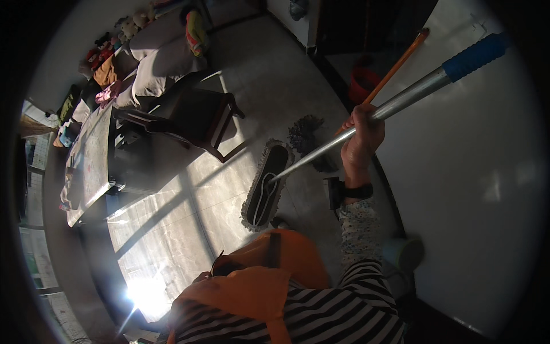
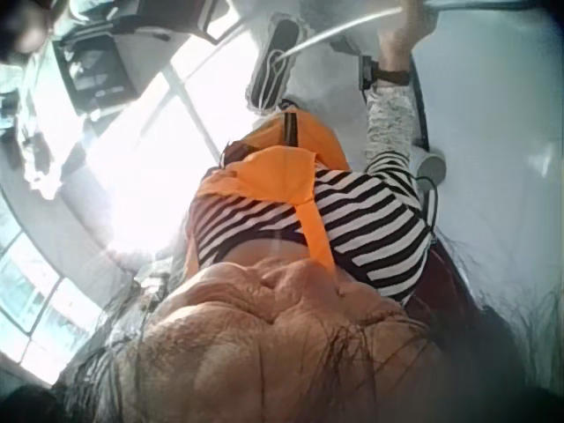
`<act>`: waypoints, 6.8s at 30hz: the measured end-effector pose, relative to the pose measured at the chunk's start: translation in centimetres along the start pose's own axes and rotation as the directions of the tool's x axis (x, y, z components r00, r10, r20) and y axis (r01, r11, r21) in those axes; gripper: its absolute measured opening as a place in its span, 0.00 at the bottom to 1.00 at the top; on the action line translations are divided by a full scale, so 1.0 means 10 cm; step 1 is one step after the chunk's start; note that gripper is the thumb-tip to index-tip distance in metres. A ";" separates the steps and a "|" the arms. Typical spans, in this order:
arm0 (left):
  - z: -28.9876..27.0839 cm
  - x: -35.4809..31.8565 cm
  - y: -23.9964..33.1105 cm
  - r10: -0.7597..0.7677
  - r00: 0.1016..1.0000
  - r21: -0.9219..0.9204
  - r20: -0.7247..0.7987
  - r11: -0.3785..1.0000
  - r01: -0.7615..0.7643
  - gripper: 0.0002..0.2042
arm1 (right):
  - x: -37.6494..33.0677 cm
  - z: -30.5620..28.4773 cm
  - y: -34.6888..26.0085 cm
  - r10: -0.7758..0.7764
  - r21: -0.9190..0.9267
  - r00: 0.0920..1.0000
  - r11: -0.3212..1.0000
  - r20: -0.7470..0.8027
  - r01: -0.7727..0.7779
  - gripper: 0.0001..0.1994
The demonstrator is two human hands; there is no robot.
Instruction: The person mops the tiled floor of a living room using a flat mop and a traditional string mop. They move around furniture, including a sofa and a chair, to clean different areas. The person also handles a red bucket and a broom during the cleaning process.
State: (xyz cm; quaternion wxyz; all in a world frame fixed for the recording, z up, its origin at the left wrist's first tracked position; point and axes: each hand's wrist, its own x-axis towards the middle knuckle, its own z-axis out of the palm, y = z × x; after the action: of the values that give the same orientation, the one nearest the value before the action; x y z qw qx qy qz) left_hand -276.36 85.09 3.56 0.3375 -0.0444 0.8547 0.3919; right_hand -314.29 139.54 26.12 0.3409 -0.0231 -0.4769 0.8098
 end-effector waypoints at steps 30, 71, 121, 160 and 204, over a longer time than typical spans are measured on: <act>0.36 1.52 0.84 -0.462 0.886 0.134 -0.026 0.877 0.461 0.23 | 1.52 -4.62 0.35 -0.139 -0.705 0.739 0.457 -0.659 -0.543 0.27; -1.74 -0.34 3.62 -0.006 0.095 -0.081 -0.995 0.582 -0.809 0.51 | -1.13 1.41 2.11 0.500 -0.478 -0.102 0.860 0.860 0.179 0.10; -4.01 -1.29 -1.55 -0.874 0.482 -0.721 0.063 -0.374 -0.584 0.33 | -8.78 6.08 5.89 -0.145 0.156 -0.621 0.987 0.770 -0.037 0.08; -3.93 -0.82 -2.62 -0.922 0.384 -0.888 0.059 -0.225 -0.402 0.34 | -9.62 6.49 6.62 -0.153 0.225 -0.725 0.974 0.671 0.003 0.09; -4.63 0.12 -3.35 -0.963 0.209 -0.637 -0.169 -0.055 -0.769 0.33 | -10.28 7.27 7.49 -0.065 0.050 -0.662 0.998 0.747 -0.042 0.09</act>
State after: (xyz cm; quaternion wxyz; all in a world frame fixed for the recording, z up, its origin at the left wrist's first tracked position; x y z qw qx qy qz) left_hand -290.95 29.80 2.90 -0.3856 -0.6235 0.1919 0.6524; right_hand -301.57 2.03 -22.96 -0.2829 0.7453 -0.4829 0.3623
